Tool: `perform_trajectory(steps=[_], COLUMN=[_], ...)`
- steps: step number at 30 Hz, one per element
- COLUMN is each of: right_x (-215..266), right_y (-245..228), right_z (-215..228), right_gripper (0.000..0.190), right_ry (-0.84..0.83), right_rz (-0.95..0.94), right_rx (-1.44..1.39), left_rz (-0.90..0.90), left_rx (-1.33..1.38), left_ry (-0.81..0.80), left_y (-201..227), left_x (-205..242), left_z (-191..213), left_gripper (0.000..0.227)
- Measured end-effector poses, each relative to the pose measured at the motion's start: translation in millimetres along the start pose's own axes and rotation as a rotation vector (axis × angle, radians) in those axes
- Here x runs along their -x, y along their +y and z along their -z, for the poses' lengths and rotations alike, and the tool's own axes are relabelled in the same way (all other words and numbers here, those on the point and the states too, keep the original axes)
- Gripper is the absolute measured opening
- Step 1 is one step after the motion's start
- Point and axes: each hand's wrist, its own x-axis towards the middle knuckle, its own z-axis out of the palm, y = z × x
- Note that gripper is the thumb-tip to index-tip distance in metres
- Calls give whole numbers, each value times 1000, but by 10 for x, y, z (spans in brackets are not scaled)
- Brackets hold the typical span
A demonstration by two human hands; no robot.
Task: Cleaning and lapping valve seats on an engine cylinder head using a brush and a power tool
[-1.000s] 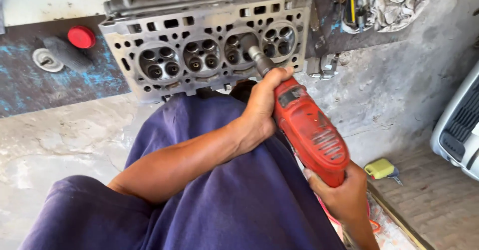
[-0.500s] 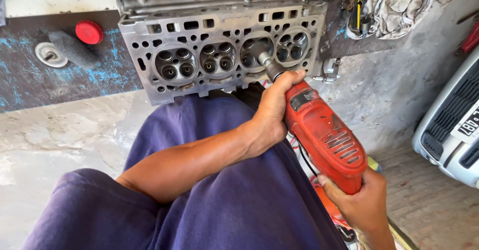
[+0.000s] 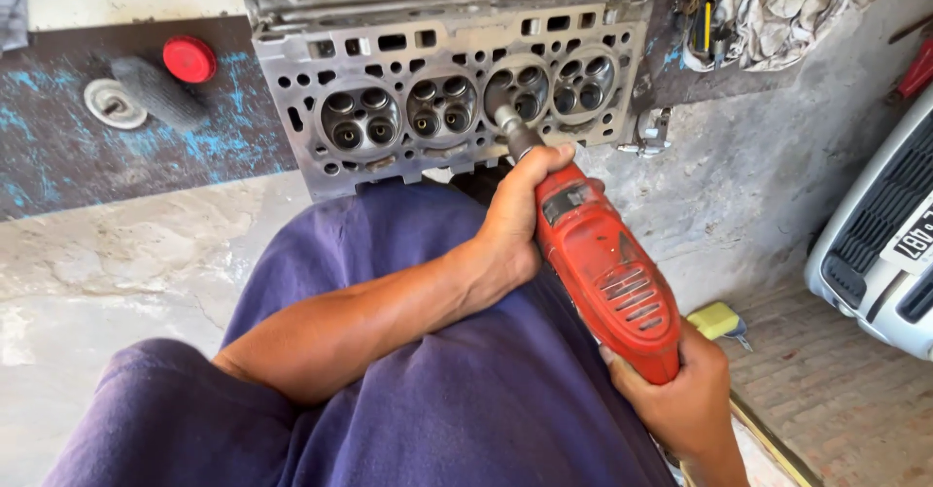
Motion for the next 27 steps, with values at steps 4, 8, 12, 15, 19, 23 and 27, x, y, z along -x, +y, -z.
perform_trajectory(steps=[4,8,12,15,19,23,27], right_x=[47,50,44,16,9,-87,-67], right_y=[-23,-10,45,278,345,542,1162], right_z=[-23,-49,-72,-142,-234,-297,-596], right_gripper=[30,34,19,20,38,65,68], right_ry=[26,40,14,62,42,30,105], right_rz=[-35,-112,55,73,204,373,467], right_rx=[10,5,-19,-4,-15,66,131], left_rz=[-16,-20,-46,21,-36,-166,-65], left_rx=[1,-27,-30,-61,-46,-61,-77], left_ry=[-5,50,-40,15,-137,-52,-68], left_y=[-30,-49,-65,-112,-195,-252,-316], left_x=[13,-11,-23,-145,-193,-63,-130], left_z=[11,33,94,119,355,298,450], left_gripper=[27,28,30,36,34,22,25])
